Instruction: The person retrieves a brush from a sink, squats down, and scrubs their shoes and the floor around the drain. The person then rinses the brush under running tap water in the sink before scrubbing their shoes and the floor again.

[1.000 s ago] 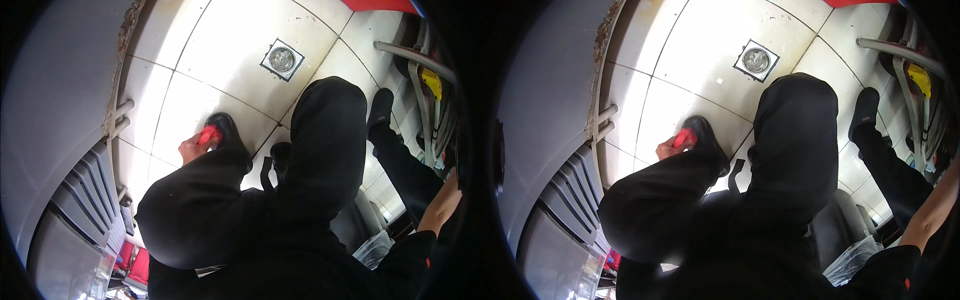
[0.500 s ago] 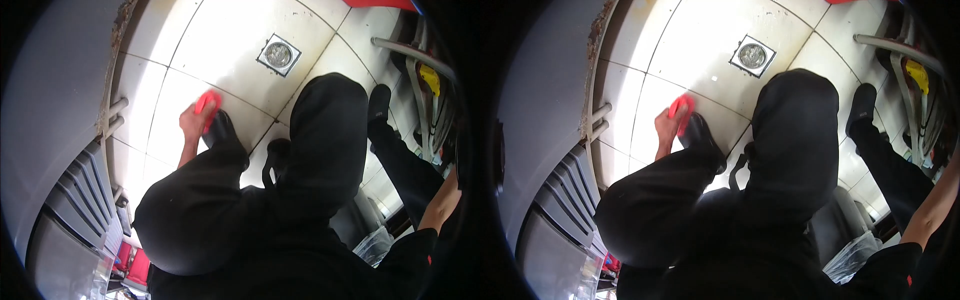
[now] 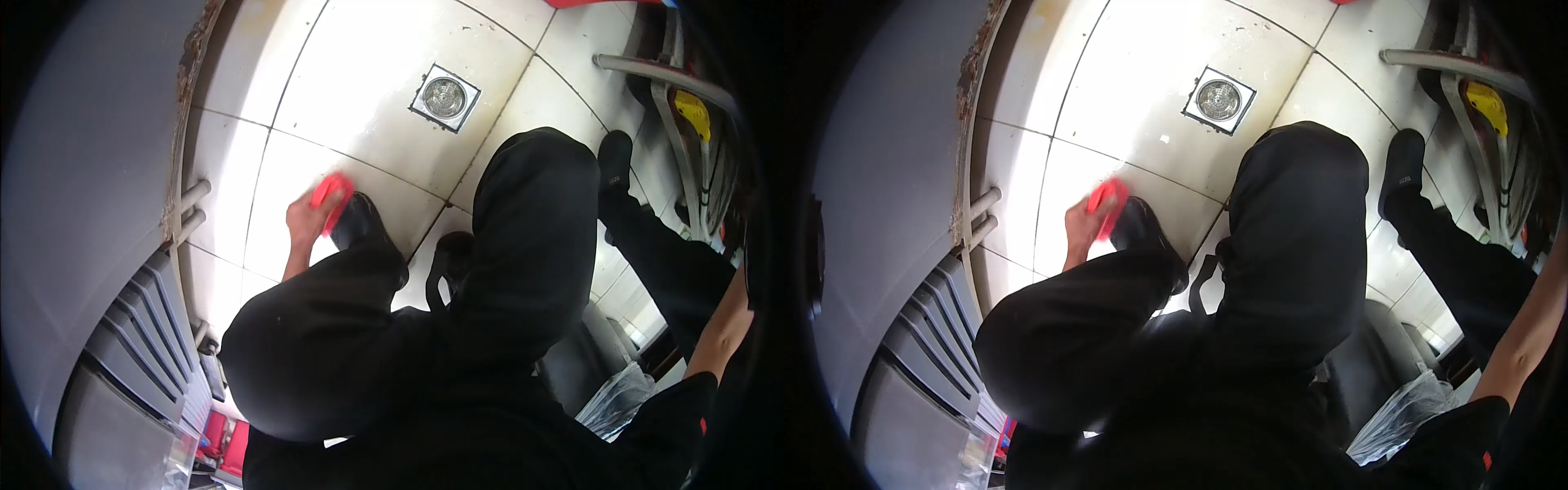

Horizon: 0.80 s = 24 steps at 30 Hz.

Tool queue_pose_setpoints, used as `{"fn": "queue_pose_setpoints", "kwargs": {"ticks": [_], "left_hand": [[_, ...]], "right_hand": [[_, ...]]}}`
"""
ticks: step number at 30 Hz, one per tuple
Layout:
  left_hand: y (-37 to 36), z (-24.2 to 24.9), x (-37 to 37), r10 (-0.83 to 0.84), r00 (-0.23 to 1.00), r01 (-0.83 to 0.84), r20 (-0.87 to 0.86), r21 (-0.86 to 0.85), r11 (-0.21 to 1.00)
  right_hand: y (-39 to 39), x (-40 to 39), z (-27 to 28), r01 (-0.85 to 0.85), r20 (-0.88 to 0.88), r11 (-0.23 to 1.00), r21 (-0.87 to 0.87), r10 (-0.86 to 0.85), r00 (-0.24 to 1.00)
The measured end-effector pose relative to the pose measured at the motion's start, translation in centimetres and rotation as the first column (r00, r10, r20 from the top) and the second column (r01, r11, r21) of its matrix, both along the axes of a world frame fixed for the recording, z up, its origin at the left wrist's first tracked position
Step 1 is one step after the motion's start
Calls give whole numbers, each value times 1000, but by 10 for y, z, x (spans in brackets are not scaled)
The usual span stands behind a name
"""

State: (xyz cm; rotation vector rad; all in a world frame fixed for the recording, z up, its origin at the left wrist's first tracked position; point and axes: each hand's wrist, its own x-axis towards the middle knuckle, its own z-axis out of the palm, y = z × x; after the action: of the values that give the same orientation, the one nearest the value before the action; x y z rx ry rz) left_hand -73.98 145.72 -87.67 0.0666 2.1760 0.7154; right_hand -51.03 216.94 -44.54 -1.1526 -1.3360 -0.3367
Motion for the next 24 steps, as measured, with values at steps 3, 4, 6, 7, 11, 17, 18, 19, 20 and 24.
{"fn": "queue_pose_setpoints", "kwargs": {"ticks": [3,4,6,7,11,17,18,19,20,24], "left_hand": [[-32,11,20,134,991,-136,27,294,946],[-16,26,8,-117,993,118,-35,23,993],[56,46,8,-511,852,503,-118,-90,860],[74,44,12,-672,730,659,-125,-132,741],[85,40,8,-909,395,897,-136,-155,413],[63,76,-108,-946,321,885,32,-365,288],[70,92,-115,-928,372,845,-12,-409,344],[77,111,-121,-906,419,802,-52,-446,397],[83,126,-125,-873,475,748,-112,-471,468],[115,192,-125,-632,719,473,-291,-461,751]], "right_hand": [[1,4,2,6,0,1000,16,-6,1000],[2,4,-2,7,20,1000,8,-8,1000],[4,-2,-6,-9,39,1000,5,9,999],[3,-1,-7,-7,46,1000,4,7,999],[4,6,-7,-3,66,1000,8,3,998],[49,68,-30,389,829,919,63,-265,492],[44,66,-33,378,802,925,25,-245,545],[27,50,-37,277,622,949,-148,-129,772],[-1,24,-39,-54,94,955,-292,84,992],[-41,-14,-28,-291,-61,942,-165,285,957]]}}
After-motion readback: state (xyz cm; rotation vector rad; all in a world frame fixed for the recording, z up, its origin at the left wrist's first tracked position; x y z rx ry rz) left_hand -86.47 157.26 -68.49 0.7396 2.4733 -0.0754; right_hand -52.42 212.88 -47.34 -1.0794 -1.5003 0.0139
